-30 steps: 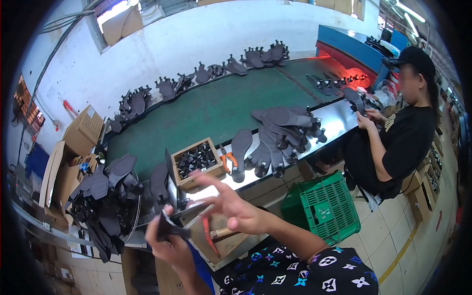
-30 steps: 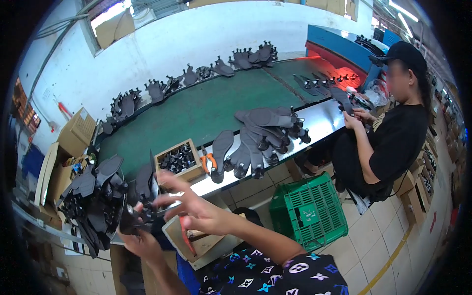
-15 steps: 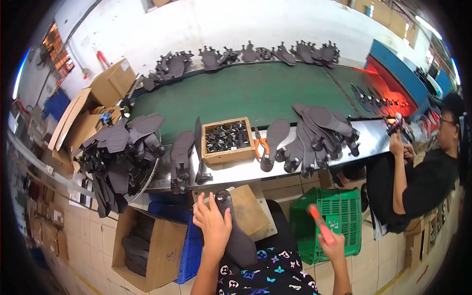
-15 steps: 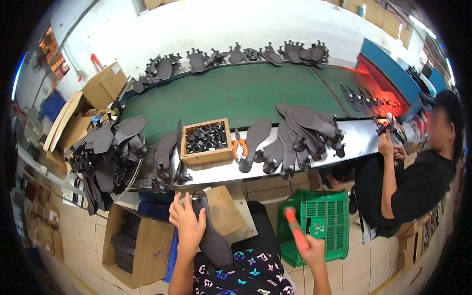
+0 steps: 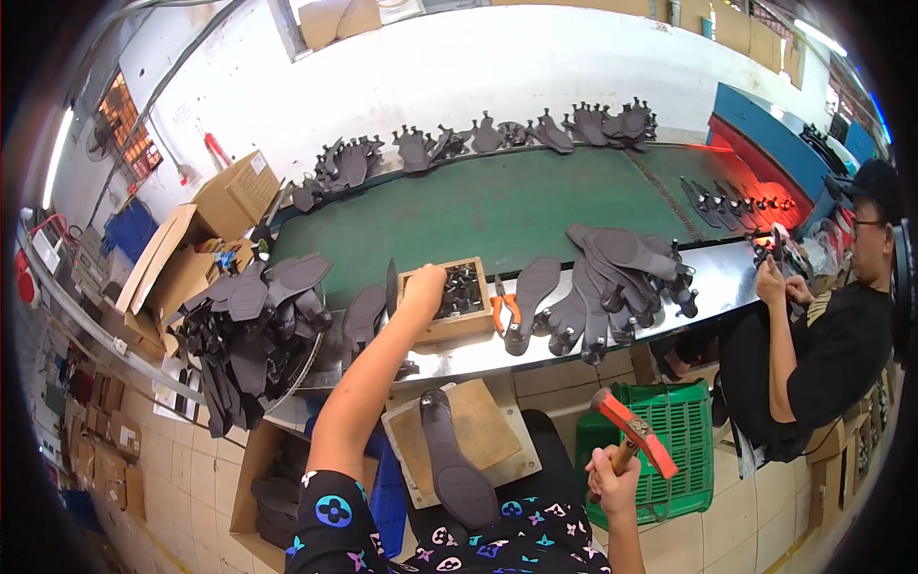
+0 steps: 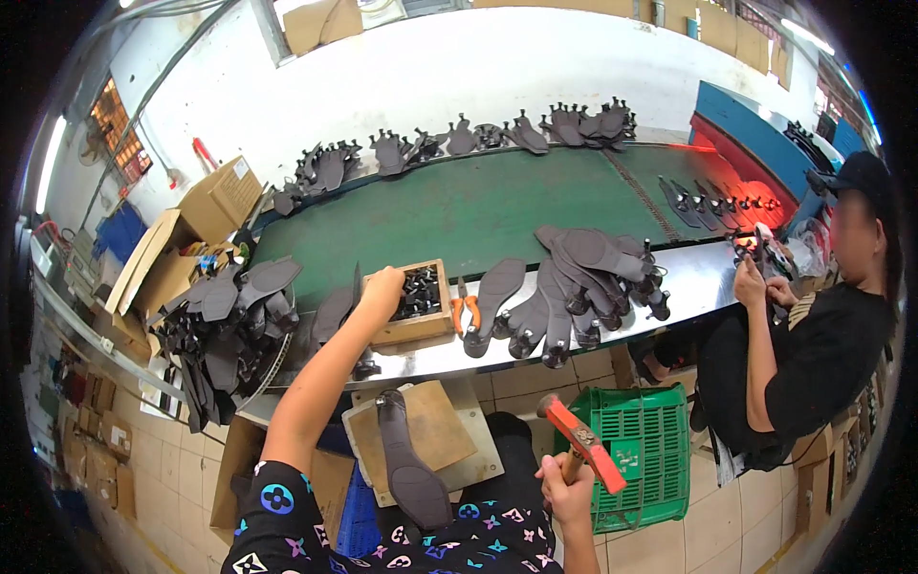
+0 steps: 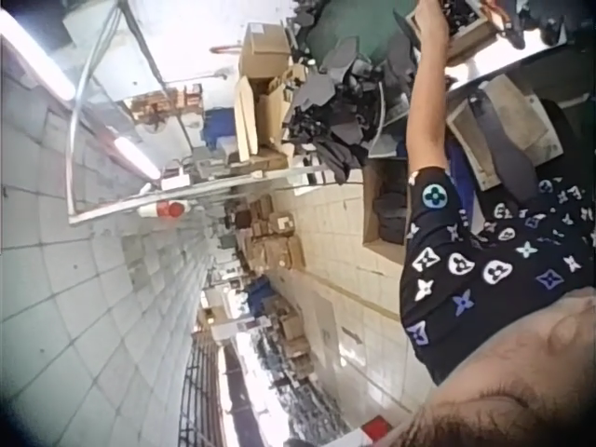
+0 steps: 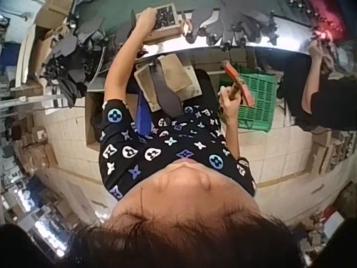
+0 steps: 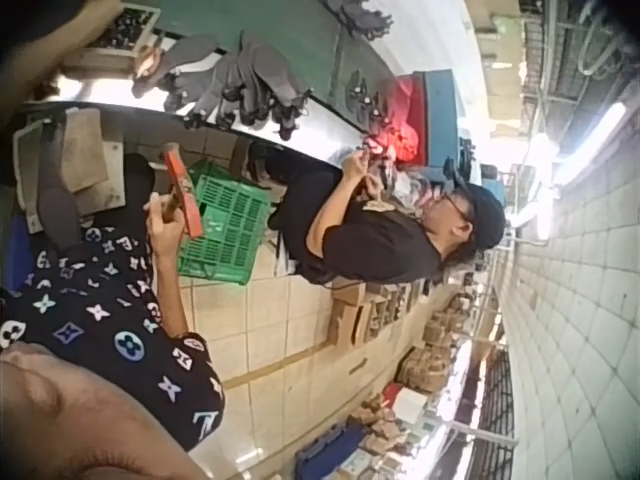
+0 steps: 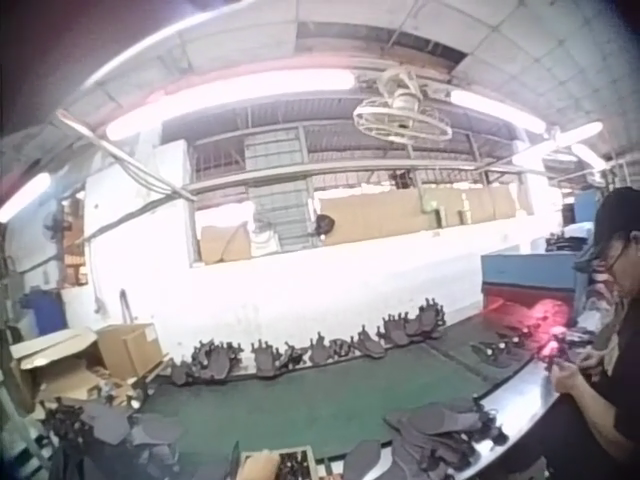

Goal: Hammering components onto shoe soles during manufacturing.

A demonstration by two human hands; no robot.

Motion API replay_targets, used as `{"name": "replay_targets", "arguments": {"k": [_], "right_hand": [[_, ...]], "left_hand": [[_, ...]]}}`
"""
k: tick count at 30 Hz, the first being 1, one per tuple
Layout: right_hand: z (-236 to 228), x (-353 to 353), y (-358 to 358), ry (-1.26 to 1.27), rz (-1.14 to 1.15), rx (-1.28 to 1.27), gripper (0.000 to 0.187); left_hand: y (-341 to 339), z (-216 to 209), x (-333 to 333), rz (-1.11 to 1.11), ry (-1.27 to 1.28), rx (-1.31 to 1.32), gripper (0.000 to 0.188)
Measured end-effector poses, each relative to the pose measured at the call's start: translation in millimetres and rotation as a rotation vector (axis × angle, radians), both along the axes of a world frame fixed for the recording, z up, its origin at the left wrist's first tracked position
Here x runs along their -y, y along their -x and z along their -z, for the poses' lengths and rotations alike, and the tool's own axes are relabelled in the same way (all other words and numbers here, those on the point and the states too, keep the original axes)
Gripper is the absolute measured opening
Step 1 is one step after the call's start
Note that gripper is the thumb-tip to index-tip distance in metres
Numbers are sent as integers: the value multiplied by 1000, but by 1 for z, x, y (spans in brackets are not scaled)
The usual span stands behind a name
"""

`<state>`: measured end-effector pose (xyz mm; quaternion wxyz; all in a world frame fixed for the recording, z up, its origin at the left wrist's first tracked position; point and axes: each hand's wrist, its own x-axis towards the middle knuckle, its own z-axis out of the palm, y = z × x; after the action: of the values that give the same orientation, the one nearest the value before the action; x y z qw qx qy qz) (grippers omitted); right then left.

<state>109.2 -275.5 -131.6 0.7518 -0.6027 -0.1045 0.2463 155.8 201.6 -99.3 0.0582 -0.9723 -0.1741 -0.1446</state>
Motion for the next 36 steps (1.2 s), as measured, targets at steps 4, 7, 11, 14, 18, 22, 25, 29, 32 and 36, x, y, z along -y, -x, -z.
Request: {"name": "replay_targets", "arguments": {"k": [4,7,11,14,18,22,25,29,32,36], "right_hand": [[-13,-9,-7,-31,-20,61,30],[-18,-14,-14,14,-51,155,29],[-35,-26,-20,-32,-124,221,22],[-57,-43,-21,-90,-161,229,21],[-110,-87,-8,-302,-270,319,25],[-131,-107,14,-322,-578,175,25],[-130,-112,24,-369,-634,316,24],[-129,-118,31,-308,-736,261,14],[-126,-122,38,-283,-739,162,13],[-104,-135,34,-276,-750,165,13]], "left_hand": [[10,-5,-7,10,32,-68,11],[29,-12,-11,68,-52,-29,17],[55,-38,24,53,652,397,15],[92,-70,97,138,1484,738,26],[161,-89,196,278,1763,992,33],[201,-100,255,355,1583,1088,26],[219,-107,266,237,1139,971,25],[241,-112,261,237,848,846,43],[249,-110,262,150,852,816,37],[247,-91,241,170,731,720,32]]}}
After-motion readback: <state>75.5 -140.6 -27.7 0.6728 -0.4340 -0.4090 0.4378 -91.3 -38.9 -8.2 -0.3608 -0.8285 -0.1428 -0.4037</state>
